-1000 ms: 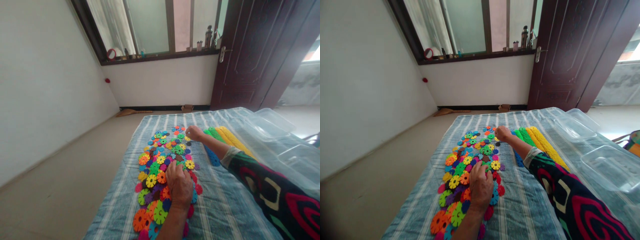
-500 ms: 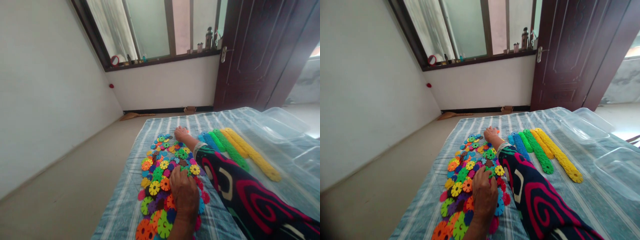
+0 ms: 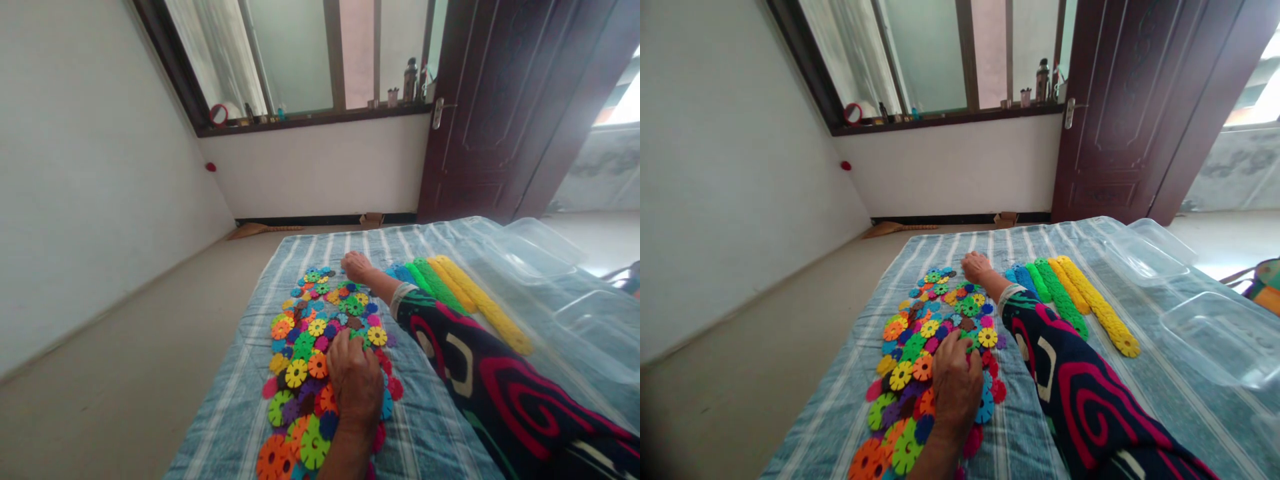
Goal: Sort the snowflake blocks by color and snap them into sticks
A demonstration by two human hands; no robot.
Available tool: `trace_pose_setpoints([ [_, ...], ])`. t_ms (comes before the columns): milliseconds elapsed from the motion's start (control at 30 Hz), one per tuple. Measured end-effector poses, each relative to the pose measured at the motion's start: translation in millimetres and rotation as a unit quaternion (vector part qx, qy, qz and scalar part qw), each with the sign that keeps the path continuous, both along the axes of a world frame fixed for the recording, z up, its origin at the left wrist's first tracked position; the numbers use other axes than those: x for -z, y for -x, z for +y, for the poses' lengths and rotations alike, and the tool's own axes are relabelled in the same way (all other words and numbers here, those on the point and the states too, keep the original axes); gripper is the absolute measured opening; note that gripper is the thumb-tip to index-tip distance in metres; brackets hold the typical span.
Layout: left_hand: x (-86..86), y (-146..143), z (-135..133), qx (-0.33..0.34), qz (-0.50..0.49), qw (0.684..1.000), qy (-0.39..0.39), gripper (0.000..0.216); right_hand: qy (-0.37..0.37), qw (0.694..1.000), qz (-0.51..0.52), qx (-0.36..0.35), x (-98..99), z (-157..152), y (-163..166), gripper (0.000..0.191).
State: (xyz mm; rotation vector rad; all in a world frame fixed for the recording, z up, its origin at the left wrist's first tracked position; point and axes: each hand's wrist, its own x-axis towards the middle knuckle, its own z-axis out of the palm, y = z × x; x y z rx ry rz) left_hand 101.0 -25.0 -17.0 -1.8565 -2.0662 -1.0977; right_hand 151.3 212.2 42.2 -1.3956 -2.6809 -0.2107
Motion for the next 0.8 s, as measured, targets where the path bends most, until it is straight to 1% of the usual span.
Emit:
trace_pose_setpoints([
  [167, -0.4, 0.1, -1.7, 0.007, -0.006, 1.000, 0.005, 0.019, 0.016, 1.000, 0.003, -0.001, 4.8, 4.1, 1.9, 0.030],
  [300, -2.6, -0.4, -2.1, 0.005, -0.007, 1.000, 0.012, 0.019, 0.028, 1.000, 0.012, 0.004, 6.1, -0.4, 8.1, 0.028],
  [400, -3.1, -0.4, -1.3, 0.004, 0.000, 1.000, 0.011, 0.018, 0.028, 0.999, 0.032, 0.005, 0.9, -6.5, 10.9, 0.030],
  [500, -3.3, -0.1, -0.3, 0.003, 0.009, 1.000, 0.009, 0.017, 0.028, 0.998, 0.063, 0.007, -10.2, -9.5, 4.5, 0.027],
  [567, -4.2, 0.0, 0.2, 0.004, 0.011, 1.000, 0.009, 0.017, 0.031, 0.996, 0.084, 0.015, -19.6, -8.5, -9.2, 0.025],
  [667, -6.3, 0.0, 0.4, 0.010, 0.011, 1.000, 0.014, 0.017, 0.043, 0.993, 0.103, 0.033, -32.1, -6.2, -44.3, 0.021],
  [733, -7.4, 0.0, 0.4, 0.015, 0.011, 1.000, 0.016, 0.018, 0.052, 0.992, 0.106, 0.046, -36.3, -7.6, -71.9, 0.019],
  [800, -7.6, 0.1, 0.5, 0.015, 0.011, 1.000, 0.014, 0.018, 0.061, 0.991, 0.104, 0.055, -35.4, -12.5, -96.6, 0.016],
])
